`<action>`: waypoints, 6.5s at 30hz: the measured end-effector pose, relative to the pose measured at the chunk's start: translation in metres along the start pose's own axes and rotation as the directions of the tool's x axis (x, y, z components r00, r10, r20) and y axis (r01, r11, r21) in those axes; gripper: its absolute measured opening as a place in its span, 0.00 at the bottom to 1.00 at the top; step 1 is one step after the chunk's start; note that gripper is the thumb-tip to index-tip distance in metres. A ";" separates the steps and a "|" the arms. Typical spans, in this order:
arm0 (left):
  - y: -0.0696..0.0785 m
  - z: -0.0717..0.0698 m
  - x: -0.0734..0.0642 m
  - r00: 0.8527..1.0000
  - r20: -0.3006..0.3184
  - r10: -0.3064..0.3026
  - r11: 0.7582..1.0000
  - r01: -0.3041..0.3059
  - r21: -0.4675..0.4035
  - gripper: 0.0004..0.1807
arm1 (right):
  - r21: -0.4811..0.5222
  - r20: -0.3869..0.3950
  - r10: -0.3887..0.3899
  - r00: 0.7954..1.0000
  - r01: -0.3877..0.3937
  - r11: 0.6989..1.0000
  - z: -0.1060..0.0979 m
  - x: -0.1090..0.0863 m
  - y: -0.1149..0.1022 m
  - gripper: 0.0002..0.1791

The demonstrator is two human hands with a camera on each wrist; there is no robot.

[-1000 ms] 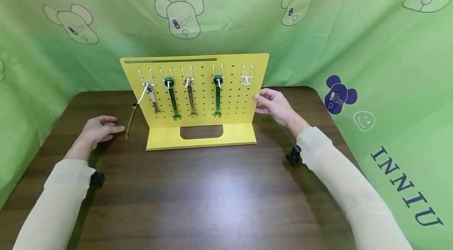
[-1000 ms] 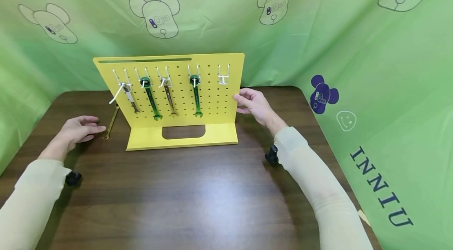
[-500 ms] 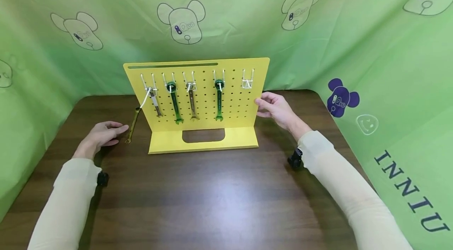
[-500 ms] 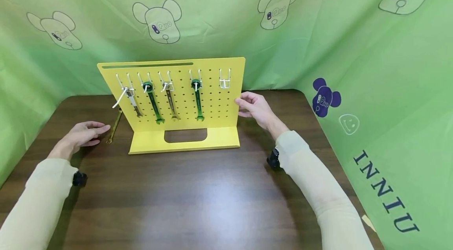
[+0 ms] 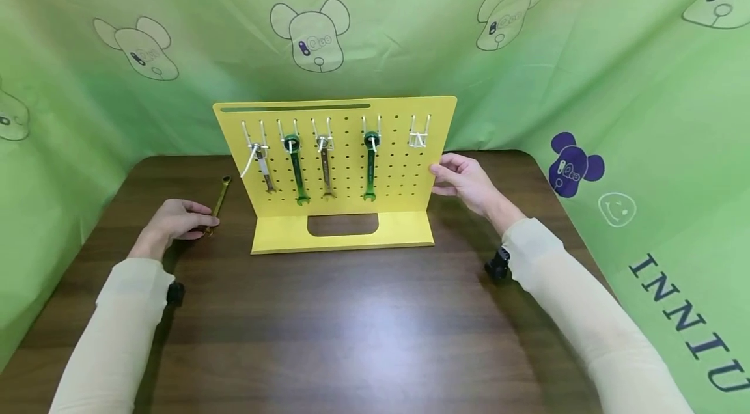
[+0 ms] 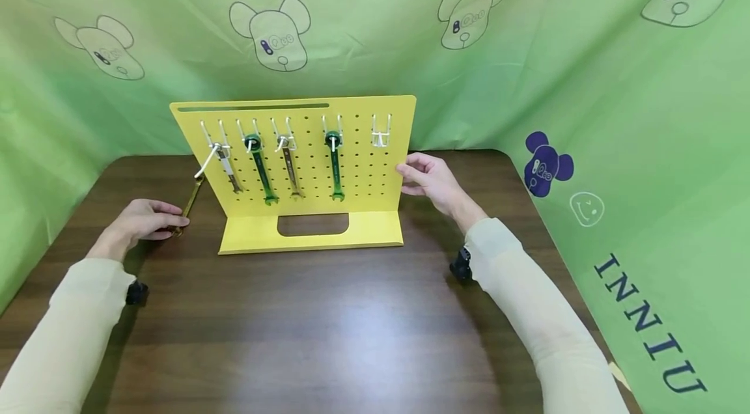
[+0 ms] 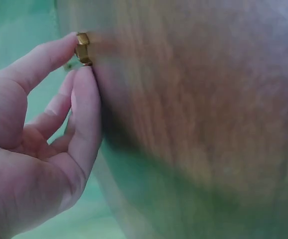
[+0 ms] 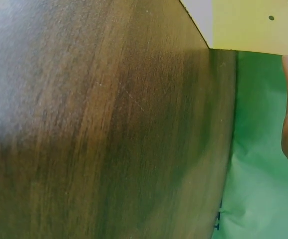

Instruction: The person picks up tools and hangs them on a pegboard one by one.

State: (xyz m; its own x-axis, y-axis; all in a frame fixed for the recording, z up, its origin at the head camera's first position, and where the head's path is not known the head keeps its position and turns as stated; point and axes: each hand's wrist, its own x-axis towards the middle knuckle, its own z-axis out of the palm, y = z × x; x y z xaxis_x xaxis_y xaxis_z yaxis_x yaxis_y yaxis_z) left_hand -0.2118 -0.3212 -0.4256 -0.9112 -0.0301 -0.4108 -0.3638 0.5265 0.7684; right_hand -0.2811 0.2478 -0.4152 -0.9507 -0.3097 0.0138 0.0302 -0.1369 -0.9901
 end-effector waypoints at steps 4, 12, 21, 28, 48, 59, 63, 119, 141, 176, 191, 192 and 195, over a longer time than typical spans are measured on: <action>0.001 0.000 -0.001 1.000 0.011 -0.014 0.999 0.014 -0.032 0.27 | 0.003 0.004 0.000 1.000 0.000 1.000 -0.001 0.000 0.000 0.04; 0.005 0.003 -0.001 0.999 -0.037 0.002 0.999 0.000 0.040 0.27 | -0.005 0.004 -0.009 1.000 0.009 1.000 0.000 -0.001 -0.002 0.04; 0.003 0.006 -0.004 0.999 -0.035 0.026 0.998 -0.024 0.059 0.30 | -0.002 -0.009 -0.009 1.000 0.008 1.000 0.001 -0.002 0.000 0.03; -0.005 0.000 -0.001 1.000 0.018 0.023 0.999 -0.023 -0.024 0.32 | -0.008 -0.003 -0.013 1.000 0.012 1.000 0.001 -0.001 0.001 0.06; 0.024 0.028 -0.032 0.816 0.469 0.338 0.937 -0.243 -0.252 0.15 | -0.012 0.006 -0.003 1.000 0.003 1.000 -0.004 -0.006 -0.003 0.04; 0.088 0.111 -0.046 0.790 0.428 0.439 0.896 -0.349 -0.275 0.10 | 0.000 -0.008 -0.002 1.000 0.002 1.000 -0.003 -0.009 0.002 0.04; 0.104 0.135 -0.042 0.775 0.401 0.488 0.869 -0.388 -0.307 0.09 | 0.009 -0.005 0.006 1.000 -0.006 1.000 -0.004 -0.009 0.004 0.03; 0.192 0.262 -0.019 0.794 0.374 0.480 0.842 -0.296 -0.451 0.18 | -0.012 0.022 -0.010 1.000 0.011 1.000 0.002 0.002 -0.001 0.05; 0.198 0.267 0.005 0.897 0.355 0.263 0.868 -0.058 -0.494 0.22 | -0.008 0.015 -0.016 1.000 0.016 1.000 0.001 0.002 0.001 0.04; 0.188 0.248 -0.007 0.875 0.386 0.294 0.931 -0.170 -0.323 0.24 | -0.030 0.026 0.005 1.000 -0.004 1.000 0.001 -0.001 -0.006 0.06; 0.134 0.112 -0.047 0.746 0.270 0.609 0.755 -0.649 0.094 0.21 | -0.788 0.109 -0.069 0.992 0.129 0.602 -0.003 -0.021 -0.072 0.22; 0.129 0.103 -0.049 0.749 0.251 0.614 0.751 -0.652 0.109 0.21 | -0.826 0.119 -0.098 0.988 0.153 0.543 -0.002 -0.023 -0.077 0.22; 0.114 0.077 -0.055 0.757 0.151 0.636 0.738 -0.654 0.169 0.21 | -0.904 0.176 -0.195 0.965 0.237 0.355 -0.003 -0.032 -0.088 0.23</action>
State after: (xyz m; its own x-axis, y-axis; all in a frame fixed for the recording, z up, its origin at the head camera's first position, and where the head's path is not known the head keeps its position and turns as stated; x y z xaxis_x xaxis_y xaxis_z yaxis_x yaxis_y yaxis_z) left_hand -0.1884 -0.1940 -0.3530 -0.8917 0.4406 0.1039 0.3601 0.5513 0.7526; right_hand -0.2542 0.2724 -0.3294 -0.8687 -0.4382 0.2308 -0.4937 0.7291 -0.4741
